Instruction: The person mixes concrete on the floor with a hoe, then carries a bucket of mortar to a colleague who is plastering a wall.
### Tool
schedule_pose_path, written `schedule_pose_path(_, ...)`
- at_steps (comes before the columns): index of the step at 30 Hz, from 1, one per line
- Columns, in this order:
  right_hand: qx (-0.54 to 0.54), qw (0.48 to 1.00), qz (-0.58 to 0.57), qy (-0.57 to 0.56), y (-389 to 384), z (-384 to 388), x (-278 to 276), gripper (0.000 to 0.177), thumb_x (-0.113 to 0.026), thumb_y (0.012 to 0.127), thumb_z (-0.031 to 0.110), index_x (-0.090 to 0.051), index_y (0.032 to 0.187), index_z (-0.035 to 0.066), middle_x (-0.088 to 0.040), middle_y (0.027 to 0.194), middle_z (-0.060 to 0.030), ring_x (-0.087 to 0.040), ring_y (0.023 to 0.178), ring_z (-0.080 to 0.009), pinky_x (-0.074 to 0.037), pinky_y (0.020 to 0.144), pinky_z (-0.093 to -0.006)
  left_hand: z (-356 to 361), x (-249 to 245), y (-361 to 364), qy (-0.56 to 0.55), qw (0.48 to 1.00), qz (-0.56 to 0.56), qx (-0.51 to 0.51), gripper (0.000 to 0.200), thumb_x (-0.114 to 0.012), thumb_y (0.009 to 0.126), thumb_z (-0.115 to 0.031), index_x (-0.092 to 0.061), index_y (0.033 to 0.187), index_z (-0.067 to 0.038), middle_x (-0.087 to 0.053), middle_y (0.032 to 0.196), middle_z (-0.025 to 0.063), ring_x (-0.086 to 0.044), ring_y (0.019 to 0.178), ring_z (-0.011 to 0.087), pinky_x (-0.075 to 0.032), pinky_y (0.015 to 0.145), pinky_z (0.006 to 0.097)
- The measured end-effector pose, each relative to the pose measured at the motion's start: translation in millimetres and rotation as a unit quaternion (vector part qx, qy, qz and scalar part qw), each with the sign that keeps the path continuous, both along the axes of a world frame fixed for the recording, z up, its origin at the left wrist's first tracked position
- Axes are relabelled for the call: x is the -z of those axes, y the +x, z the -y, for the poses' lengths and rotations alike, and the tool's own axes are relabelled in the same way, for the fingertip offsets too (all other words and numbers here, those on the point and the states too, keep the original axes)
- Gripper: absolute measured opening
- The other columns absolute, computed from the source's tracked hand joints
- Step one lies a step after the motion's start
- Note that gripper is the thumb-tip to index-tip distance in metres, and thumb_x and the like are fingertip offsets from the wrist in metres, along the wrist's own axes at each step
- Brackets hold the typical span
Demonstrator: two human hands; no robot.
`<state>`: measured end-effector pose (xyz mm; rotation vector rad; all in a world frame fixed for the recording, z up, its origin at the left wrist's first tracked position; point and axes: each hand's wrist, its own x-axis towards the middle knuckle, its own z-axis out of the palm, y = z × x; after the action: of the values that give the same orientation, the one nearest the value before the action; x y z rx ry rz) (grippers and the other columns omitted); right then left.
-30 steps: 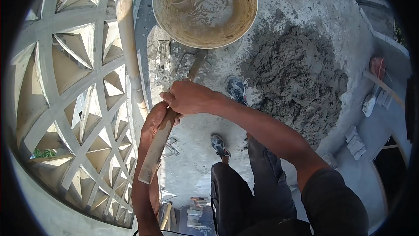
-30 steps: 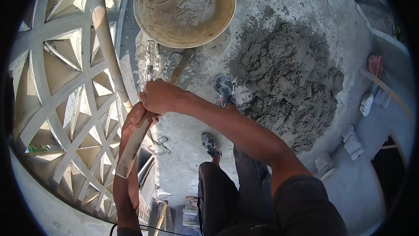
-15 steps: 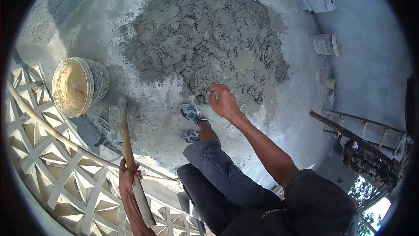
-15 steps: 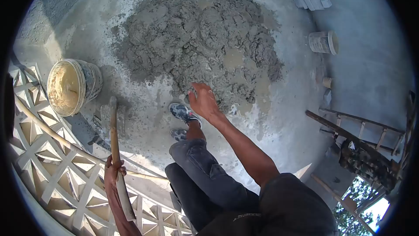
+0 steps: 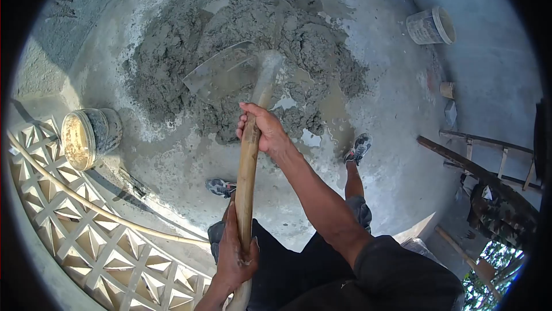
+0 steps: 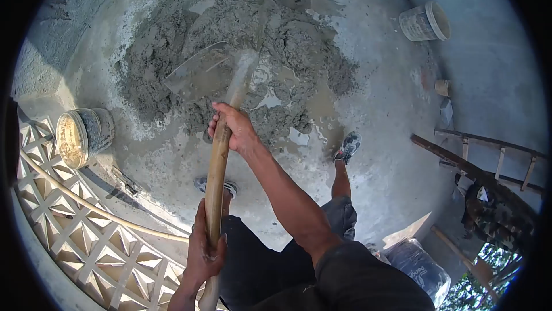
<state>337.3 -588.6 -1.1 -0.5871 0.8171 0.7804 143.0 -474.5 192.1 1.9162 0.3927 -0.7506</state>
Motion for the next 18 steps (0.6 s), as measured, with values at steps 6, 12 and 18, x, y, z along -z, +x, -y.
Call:
schedule_pose_path(6,-0.019,0.942,0.208,-0.262,126,223,-53,0.012,-0.064,0.082,0.003,-0.057,0.089,-0.003,-0.050,0.065,-0.0031,-0.046,0.050,-0.0111,-0.042,0.044,-0.0294,225,98,9,0.017,0.995,-0.099,-0.018,0.054,-0.074,0.082,-0.037,-0.051,0.111,0.002,-0.064,0.070,0.0203,-0.067,0.066,0.0395,-0.054,0.064,0.0461)
schedule_pose_path(12,-0.076,0.860,0.206,-0.460,197,304,72,0.008,-0.063,0.078,0.000,-0.055,0.077,-0.002,-0.052,0.062,-0.0053,-0.048,0.047,-0.0135,-0.044,0.042,-0.0299,327,235,27,0.016,0.991,-0.081,-0.105,0.046,-0.075,0.079,-0.049,-0.060,0.083,-0.005,-0.063,0.063,0.0130,-0.063,0.056,0.0316,-0.048,0.054,0.0384)
schedule_pose_path(18,-0.147,0.914,0.077,-0.369,93,308,229,0.009,-0.061,0.076,0.001,-0.052,0.074,-0.002,-0.051,0.058,-0.0065,-0.049,0.043,-0.0145,-0.042,0.038,-0.0314,347,250,-54,0.011,0.970,-0.202,-0.133,0.050,-0.080,0.074,-0.046,-0.064,0.095,-0.003,-0.064,0.067,0.0104,-0.061,0.061,0.0205,-0.049,0.060,0.0356)
